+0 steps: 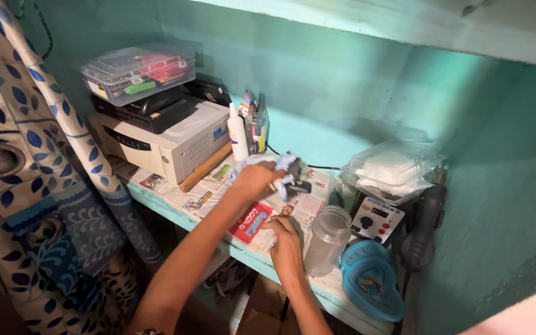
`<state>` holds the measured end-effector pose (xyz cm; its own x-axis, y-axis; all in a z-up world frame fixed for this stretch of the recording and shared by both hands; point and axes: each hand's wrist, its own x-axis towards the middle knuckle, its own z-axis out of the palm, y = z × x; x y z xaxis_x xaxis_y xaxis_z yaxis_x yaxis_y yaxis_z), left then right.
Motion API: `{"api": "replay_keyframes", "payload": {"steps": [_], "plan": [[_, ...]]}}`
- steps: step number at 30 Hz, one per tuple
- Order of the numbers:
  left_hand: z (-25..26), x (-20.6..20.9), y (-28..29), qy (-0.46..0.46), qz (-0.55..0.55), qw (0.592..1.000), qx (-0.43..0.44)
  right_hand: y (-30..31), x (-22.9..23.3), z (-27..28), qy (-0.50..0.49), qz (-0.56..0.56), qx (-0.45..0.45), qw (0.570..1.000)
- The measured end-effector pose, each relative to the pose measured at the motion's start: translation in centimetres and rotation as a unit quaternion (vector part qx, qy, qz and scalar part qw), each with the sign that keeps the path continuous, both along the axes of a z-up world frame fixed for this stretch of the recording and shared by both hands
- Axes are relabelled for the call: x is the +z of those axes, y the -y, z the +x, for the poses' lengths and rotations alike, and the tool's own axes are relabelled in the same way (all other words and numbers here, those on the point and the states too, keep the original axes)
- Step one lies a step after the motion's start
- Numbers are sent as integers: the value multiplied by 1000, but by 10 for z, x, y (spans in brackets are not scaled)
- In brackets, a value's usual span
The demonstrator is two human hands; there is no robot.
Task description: The person retrieves a plastic storage box from a shelf, places it on a bed, and sorts through small items including metal balls and clips. They move items between the box and the shelf, handling them one at a time, and eventually close the box and return it to the shelf.
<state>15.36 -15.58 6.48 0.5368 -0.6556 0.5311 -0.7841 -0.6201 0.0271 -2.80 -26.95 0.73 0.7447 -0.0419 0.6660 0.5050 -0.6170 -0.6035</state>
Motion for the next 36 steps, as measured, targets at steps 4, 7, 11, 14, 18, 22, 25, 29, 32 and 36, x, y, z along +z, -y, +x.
{"api": "replay_keyframes", "payload": {"steps": [4,7,11,14,18,22,25,29,32,36], "plan": [[26,5,-54,64,-201,977,20,-5,14,6,-38,57,18,997],[37,8,-93,82,-343,936,16,-10,17,11,-30,52,-6,998],[25,-4,-124,38,-359,924,128,-19,4,31,-32,155,52,986],[13,-12,-133,-41,-428,891,147,-26,-14,51,-109,360,140,916],[13,-20,-131,-177,-515,835,82,-25,-26,77,-139,552,170,804],[8,-6,-127,-23,-410,911,30,-22,-18,114,-64,541,173,821],[-16,11,-118,-73,-410,907,-63,-20,-5,155,-65,557,132,817],[-42,22,-117,-76,-351,932,-39,-13,4,192,-146,630,85,758],[-49,26,-121,-74,-332,940,-40,-4,10,194,-206,625,68,750],[-57,30,-125,-86,-331,939,-40,-7,25,175,-231,574,53,784]]}}
